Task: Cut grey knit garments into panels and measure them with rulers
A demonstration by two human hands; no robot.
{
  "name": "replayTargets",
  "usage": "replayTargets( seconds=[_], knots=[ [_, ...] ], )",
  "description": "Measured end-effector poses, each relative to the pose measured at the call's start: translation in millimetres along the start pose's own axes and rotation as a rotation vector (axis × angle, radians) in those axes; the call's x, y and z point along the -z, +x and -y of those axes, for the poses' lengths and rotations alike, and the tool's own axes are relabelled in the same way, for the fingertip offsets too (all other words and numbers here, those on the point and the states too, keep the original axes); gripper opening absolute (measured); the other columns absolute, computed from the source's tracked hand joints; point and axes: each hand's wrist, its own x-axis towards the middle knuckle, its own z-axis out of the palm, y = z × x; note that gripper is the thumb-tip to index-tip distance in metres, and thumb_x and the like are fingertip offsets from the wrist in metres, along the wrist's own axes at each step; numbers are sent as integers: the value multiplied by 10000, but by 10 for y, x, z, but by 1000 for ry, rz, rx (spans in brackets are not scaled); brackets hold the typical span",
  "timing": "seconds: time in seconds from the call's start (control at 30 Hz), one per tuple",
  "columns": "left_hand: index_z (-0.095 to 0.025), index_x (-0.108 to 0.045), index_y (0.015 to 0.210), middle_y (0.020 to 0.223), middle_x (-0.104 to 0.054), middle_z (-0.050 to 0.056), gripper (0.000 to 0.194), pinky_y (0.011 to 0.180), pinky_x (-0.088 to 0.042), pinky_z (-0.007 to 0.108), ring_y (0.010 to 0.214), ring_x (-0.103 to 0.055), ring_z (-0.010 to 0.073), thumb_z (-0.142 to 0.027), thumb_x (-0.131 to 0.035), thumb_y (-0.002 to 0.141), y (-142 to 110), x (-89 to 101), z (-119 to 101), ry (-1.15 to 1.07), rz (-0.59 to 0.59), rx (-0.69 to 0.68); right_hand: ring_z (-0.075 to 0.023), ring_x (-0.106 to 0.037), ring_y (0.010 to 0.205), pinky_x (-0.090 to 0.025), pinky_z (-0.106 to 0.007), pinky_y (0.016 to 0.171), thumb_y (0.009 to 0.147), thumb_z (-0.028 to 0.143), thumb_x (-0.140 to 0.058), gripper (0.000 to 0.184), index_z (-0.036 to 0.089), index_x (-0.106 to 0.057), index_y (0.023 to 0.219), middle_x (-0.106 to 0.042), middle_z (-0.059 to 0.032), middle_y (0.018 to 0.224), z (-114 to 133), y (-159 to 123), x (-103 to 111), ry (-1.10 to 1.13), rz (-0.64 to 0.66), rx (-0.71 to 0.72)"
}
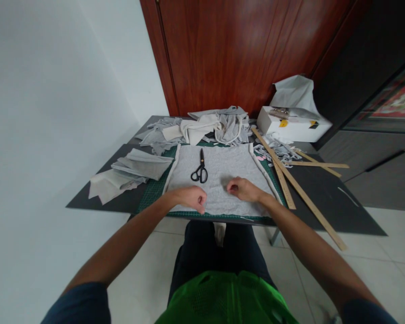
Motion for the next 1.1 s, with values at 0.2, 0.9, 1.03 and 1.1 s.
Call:
replayTargets(
  seconds=[0.2, 0.9, 1.03, 1.1],
  knots=[
    [-204, -737, 655, 610, -636, -40, 68, 548, -311, 259, 564, -516, 132, -193, -803, 664, -5, 0, -94, 136, 87, 35, -144, -644, 739, -491, -250, 704, 846, 189, -733, 45, 178, -765, 875, -734, -2, 805, 414, -16, -221, 263, 353, -5],
    [-218, -692, 739, 715, -642, -43, 174, 604, -347, 277, 635, -517, 143, -207, -839, 645, -262, -129, -113, 179, -41, -24, -182, -661, 859, -503, -292, 837, 901, 64, -638, 162, 189, -740, 898, -738, -45, 913, 804, 93, -649, 16, 179, 230],
    [-214, -684, 654, 651, -628, -31, 102, 585, -300, 301, 591, -472, 145, -147, -744, 702, -299, -150, -104, 221, -22, -18, -173, -644, 829, -494, -286, 823, 893, 53, -628, 194, 199, -755, 904, -728, -27, 880, 791, 72, -620, 9, 220, 253],
    [-217, -698, 637, 608, -622, -30, 135, 576, -281, 308, 550, -444, 141, -115, -668, 719, -320, -147, -84, 199, -7, -2, -167, -633, 797, -490, -276, 791, 889, 73, -643, 179, 202, -762, 922, -719, -18, 857, 793, 65, -605, 8, 249, 243]
  ],
)
